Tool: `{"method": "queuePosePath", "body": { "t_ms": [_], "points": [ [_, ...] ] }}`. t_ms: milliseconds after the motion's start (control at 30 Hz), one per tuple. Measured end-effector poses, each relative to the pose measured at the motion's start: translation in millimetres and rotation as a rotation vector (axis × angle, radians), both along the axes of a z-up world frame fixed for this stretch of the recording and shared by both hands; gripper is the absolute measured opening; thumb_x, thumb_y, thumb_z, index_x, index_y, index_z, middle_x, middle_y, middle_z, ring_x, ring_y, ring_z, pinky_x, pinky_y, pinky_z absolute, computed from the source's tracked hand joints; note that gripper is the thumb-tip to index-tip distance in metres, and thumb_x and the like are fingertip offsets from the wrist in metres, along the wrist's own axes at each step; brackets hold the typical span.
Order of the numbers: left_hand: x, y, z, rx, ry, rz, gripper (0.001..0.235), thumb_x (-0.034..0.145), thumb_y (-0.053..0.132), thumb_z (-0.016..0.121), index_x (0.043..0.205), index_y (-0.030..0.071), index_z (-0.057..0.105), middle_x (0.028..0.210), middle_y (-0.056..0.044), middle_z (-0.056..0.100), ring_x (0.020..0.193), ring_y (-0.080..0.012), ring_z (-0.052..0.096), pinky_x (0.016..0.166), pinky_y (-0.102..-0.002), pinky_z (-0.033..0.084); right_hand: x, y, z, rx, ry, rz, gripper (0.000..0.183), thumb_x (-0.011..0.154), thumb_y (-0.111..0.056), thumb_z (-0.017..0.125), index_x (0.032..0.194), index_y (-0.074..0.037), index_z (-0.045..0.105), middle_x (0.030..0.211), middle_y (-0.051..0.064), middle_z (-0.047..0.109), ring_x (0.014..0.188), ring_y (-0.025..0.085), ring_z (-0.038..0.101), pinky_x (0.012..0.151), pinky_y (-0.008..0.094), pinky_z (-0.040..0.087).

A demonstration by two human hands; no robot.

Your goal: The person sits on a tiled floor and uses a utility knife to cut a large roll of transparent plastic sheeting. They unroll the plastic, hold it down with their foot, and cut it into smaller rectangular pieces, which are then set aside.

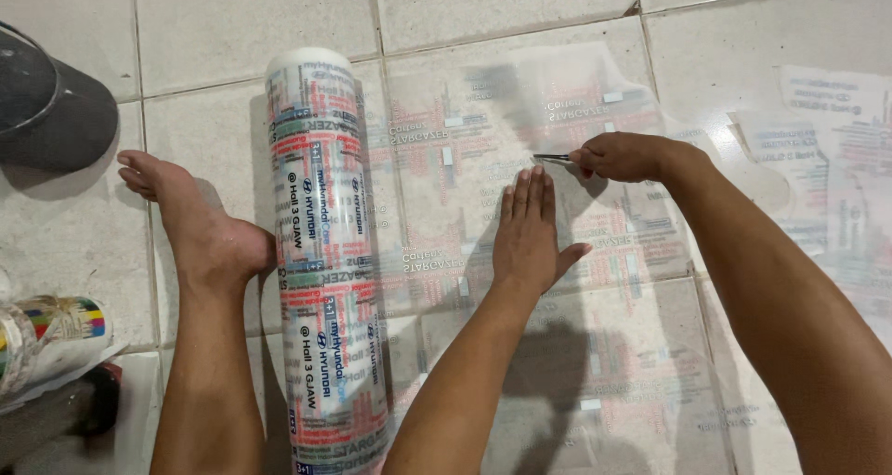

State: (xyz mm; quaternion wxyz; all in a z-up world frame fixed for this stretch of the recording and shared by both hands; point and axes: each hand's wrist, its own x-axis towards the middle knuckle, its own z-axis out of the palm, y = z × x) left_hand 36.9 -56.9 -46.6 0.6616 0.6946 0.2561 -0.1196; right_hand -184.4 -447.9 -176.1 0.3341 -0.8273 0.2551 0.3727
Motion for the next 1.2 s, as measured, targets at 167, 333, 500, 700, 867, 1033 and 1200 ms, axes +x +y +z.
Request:
{"method": "queuePosePath", "body": {
  "t_ms": [167,333,500,700,867,1033,1200],
  "points": [
    [4,5,-10,-0.002,-0.056,-0.02,0.107,0.071,0.076,0.02,0.16,0.031,-0.018,0.169,0.012,-0.028,0.16,-0.0138,-0.017,0.124,-0.054,-0.004,-3,-2,-5,0.089,-0.003,-0.071,0.052,0.109,-0.047,0.035,0.085,-0.013,0.066,0.083,0.005,0.054,0.081,0.022,0.048,0.085,0.037,0.041],
    [5,5,-7,-0.017,-0.033,0.013,0.106,0.071,0.075,0.021,0.161,0.031,-0.015,0.17,0.013,-0.024,0.16,-0.0122,-0.015,0.124,-0.052,-0.004,-7,-3,-10,0.127,-0.006,-0.081,0.053,0.109,-0.049,0.034,0.087,-0.012,0.066,0.086,0.004,0.059,0.083,0.021,0.05,0.088,0.036,0.042],
    [13,9,-18,0.023,-0.063,-0.005,0.117,0.065,0.079,0.019,0.16,0.023,-0.019,0.171,0.008,-0.025,0.158,-0.0119,-0.019,0.124,-0.047,-0.012,-7,2,-4,0.173,0.003,-0.141,0.055,0.109,-0.05,0.034,0.085,-0.013,0.066,0.075,0.001,0.051,0.067,0.017,0.036,0.061,0.032,0.032],
    [5,5,-7,-0.02,-0.026,0.009,0.107,0.07,0.075,0.02,0.161,0.032,-0.016,0.17,0.014,-0.024,0.16,-0.0118,-0.016,0.125,-0.052,-0.003,-1,10,12,0.203,0.03,-0.169,0.054,0.109,-0.048,0.034,0.084,-0.012,0.065,0.078,0.001,0.047,0.065,0.017,0.031,0.062,0.031,0.029],
    [-1,-1,6,-0.013,0.021,0.014,0.106,0.069,0.074,0.019,0.161,0.033,-0.015,0.171,0.014,-0.023,0.16,-0.014,-0.014,0.124,-0.055,-0.002,-4,4,7,0.288,0.05,-0.212,0.057,0.11,-0.049,0.035,0.091,-0.007,0.068,0.066,0.001,0.036,0.058,0.016,0.024,0.051,0.029,0.022],
    [1,1,0,-0.015,-0.015,0.017,0.104,0.072,0.073,0.02,0.161,0.032,-0.014,0.171,0.013,-0.023,0.16,-0.0129,-0.014,0.125,-0.052,-0.002,-5,1,2,0.294,0.045,-0.235,0.057,0.111,-0.049,0.036,0.092,-0.006,0.069,0.065,0.002,0.034,0.057,0.015,0.022,0.05,0.029,0.02],
    [6,3,-7,0.005,-0.027,0.01,0.106,0.07,0.075,0.019,0.161,0.031,-0.014,0.171,0.013,-0.022,0.16,-0.0124,-0.015,0.125,-0.052,-0.005,-8,3,-3,0.347,0.021,-0.328,0.055,0.113,-0.042,0.037,0.092,-0.003,0.069,0.064,0.002,0.036,0.054,0.015,0.023,0.048,0.029,0.018]
  ]
}}
